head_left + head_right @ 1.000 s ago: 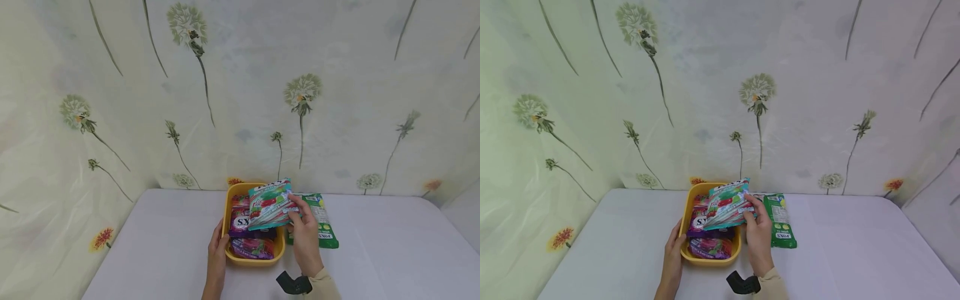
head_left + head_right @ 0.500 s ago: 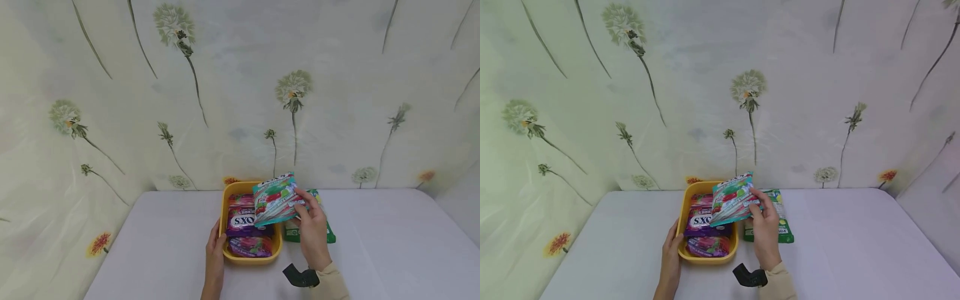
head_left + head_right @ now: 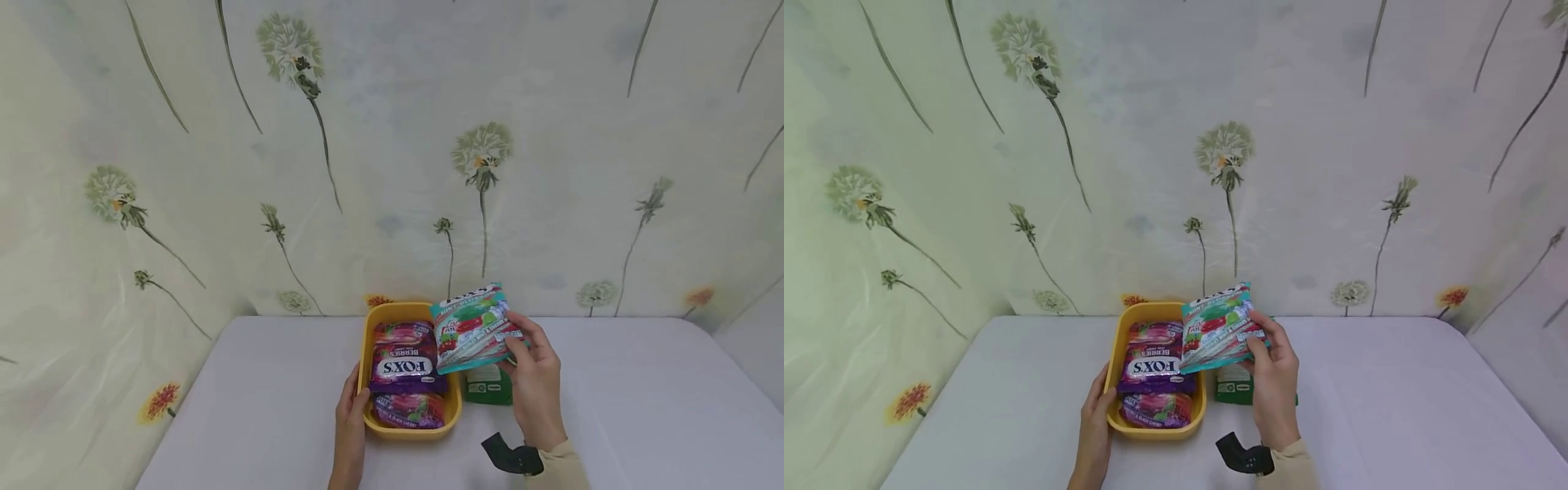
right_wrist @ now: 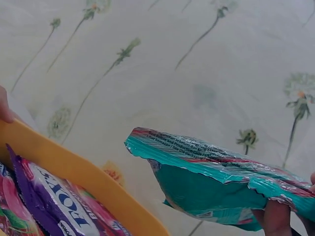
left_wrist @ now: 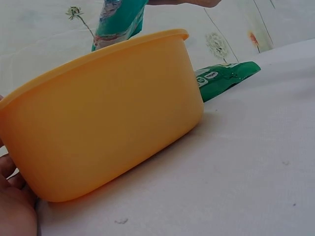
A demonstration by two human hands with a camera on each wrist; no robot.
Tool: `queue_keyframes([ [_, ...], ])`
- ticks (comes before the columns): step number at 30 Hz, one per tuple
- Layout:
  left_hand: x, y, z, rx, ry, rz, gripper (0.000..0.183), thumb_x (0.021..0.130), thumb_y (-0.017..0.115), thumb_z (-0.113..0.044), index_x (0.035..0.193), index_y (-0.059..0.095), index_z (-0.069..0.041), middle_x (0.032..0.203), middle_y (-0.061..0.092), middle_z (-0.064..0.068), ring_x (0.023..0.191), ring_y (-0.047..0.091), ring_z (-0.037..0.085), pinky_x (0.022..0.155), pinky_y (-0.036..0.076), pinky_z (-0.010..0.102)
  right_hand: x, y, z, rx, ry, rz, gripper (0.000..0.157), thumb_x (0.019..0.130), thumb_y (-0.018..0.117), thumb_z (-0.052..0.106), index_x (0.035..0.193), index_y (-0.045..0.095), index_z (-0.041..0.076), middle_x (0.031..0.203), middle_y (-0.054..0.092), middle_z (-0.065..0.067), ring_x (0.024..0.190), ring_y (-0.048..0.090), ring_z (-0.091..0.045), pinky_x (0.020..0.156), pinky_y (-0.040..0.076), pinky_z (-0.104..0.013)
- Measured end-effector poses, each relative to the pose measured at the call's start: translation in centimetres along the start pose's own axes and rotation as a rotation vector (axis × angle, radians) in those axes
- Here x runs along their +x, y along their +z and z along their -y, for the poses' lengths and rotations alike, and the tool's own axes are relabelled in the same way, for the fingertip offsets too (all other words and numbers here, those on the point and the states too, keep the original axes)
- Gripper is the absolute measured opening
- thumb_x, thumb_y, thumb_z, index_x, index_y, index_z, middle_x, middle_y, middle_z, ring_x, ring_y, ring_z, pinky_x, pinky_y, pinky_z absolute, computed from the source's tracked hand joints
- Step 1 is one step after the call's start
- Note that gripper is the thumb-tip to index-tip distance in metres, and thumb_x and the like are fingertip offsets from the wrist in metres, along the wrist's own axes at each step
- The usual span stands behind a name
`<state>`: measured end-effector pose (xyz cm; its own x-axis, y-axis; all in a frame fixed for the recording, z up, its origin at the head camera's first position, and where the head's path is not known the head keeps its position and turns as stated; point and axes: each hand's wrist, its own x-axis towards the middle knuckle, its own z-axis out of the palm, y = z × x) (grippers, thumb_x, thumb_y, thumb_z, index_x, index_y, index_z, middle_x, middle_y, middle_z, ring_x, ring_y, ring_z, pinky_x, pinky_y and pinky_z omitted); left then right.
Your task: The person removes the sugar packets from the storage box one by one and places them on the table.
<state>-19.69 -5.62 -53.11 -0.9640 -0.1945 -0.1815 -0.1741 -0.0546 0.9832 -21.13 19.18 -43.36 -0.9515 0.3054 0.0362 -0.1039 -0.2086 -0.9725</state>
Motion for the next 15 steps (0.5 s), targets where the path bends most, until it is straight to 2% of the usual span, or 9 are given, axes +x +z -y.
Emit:
queue_keyframes([
  [10,0.4,0.4,0.5,-0.023,-0.011,0.027,0.053,0.094,0.043,-0.025,0.146,0.034,-0.024,0.157,0.026,0.004,0.146,0.017,0.031,0.117,0.021,0.051,0.3,-1.5,0.1,0.023,0.005,-0.074,0.036,0.098,0.047,0.015,0.134,0.05,0.013,0.127,0.049,-0.002,0.1,0.06,-0.014,0.07,0.057,-0.019],
  [15,0.3,-0.1,0.1,0.004,0.003,-0.009,0.052,0.095,0.043,-0.026,0.147,0.033,-0.024,0.157,0.027,0.005,0.146,0.019,0.032,0.116,0.022,0.051,0.8,-1.1,0.0,0.019,-0.018,-0.045,0.037,0.097,0.049,0.015,0.134,0.05,0.013,0.127,0.049,-0.003,0.098,0.059,-0.015,0.068,0.055,-0.018],
])
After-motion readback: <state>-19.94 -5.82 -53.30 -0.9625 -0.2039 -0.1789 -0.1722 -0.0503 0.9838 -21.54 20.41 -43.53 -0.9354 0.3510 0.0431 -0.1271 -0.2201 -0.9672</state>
